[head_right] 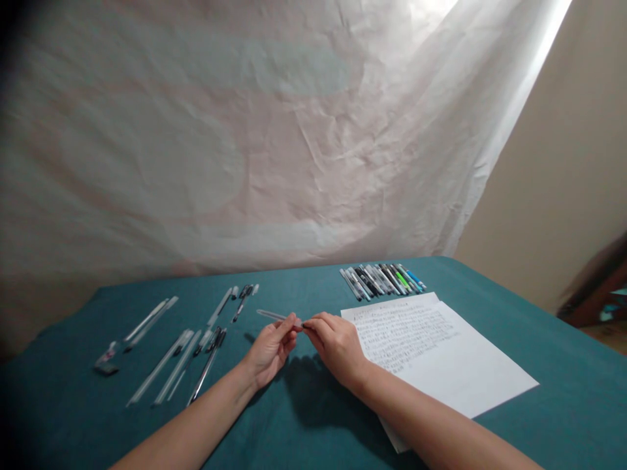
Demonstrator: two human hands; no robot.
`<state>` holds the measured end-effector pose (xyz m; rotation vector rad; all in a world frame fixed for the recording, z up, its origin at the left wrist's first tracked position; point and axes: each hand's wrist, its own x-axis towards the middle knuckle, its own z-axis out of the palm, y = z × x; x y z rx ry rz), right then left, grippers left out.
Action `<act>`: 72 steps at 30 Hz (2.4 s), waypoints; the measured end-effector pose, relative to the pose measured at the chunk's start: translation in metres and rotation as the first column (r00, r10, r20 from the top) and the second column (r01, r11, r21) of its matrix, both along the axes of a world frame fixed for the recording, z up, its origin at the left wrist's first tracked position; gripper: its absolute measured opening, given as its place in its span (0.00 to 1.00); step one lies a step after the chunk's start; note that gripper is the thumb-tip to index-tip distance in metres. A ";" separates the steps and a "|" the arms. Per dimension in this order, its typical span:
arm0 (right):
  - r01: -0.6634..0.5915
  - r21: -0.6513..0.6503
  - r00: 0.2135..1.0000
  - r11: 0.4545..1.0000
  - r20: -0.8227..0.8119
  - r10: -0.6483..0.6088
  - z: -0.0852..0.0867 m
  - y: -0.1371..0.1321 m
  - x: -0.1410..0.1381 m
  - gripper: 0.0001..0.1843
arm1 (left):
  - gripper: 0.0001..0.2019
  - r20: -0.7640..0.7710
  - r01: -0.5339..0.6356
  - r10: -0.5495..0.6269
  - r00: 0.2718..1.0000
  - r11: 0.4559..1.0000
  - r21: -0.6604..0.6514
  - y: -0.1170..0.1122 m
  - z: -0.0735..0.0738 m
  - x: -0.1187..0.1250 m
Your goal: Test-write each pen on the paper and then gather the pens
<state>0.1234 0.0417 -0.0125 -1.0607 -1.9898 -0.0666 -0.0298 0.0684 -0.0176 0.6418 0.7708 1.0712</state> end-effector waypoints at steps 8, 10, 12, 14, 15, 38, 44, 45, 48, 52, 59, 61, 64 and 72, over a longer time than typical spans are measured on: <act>-0.012 -0.120 0.991 0.993 -0.136 -0.004 -0.001 0.001 0.002 0.07 | 0.09 0.033 -0.009 0.007 0.999 0.998 0.055 -0.002 0.001 0.001; -0.028 -0.132 0.991 0.991 -0.134 0.010 -0.001 0.001 0.003 0.08 | 0.10 0.024 -0.009 0.008 1.000 0.998 0.063 -0.002 0.001 0.001; -0.038 -0.129 0.990 0.991 -0.142 0.020 -0.001 0.001 0.003 0.08 | 0.10 0.020 -0.011 0.010 1.000 0.998 0.066 -0.002 0.001 0.001; -0.048 -0.117 0.988 0.992 -0.150 0.031 -0.002 0.001 0.003 0.07 | 0.10 0.016 -0.017 0.016 1.000 0.998 0.066 -0.003 0.001 0.001; -0.053 -0.109 0.988 0.993 -0.152 0.036 -0.002 0.001 0.003 0.07 | 0.11 0.014 -0.020 0.019 1.000 0.998 0.067 -0.003 0.002 0.001; -0.064 -0.134 0.987 0.989 -0.155 0.042 -0.004 0.002 0.002 0.07 | 0.13 -0.104 -0.057 0.075 0.992 0.984 0.166 -0.005 0.000 0.002; -0.046 -0.123 0.991 0.991 -0.131 0.029 -0.004 0.002 0.002 0.08 | 0.14 -0.101 -0.048 0.065 0.993 0.985 0.167 -0.004 -0.001 0.001; -0.040 -0.129 0.992 0.991 -0.127 0.024 -0.003 0.001 0.002 0.08 | 0.13 -0.101 -0.045 0.064 0.993 0.984 0.172 -0.004 -0.001 0.000; -0.018 -0.168 0.993 0.986 -0.115 -0.001 -0.002 -0.001 0.001 0.09 | 0.13 -0.114 -0.036 0.058 0.992 0.982 0.183 -0.005 -0.001 0.000; -0.059 -0.333 0.980 0.941 -0.198 -0.009 -0.004 0.000 -0.001 0.15 | 0.14 -0.148 -0.007 0.036 0.988 0.980 0.198 -0.005 0.000 0.001; -0.364 -0.588 0.860 0.722 -0.511 0.017 -0.004 0.007 -0.002 0.23 | 0.14 -0.113 0.003 0.018 0.993 0.983 0.184 -0.006 0.001 0.001; -0.328 -0.552 0.868 0.767 -0.496 0.014 0.000 0.005 0.000 0.18 | 0.14 -0.099 -0.010 0.027 0.995 0.985 0.171 -0.006 0.001 0.001; -0.266 -0.491 0.898 0.830 -0.439 0.029 0.003 0.003 0.001 0.14 | 0.14 -0.094 -0.016 0.032 0.995 0.986 0.164 -0.006 0.001 0.001; -0.380 -0.602 0.853 0.702 -0.521 0.015 0.000 0.007 0.000 0.24 | 0.15 -0.102 0.020 -0.001 0.995 0.983 0.181 -0.005 -0.002 0.000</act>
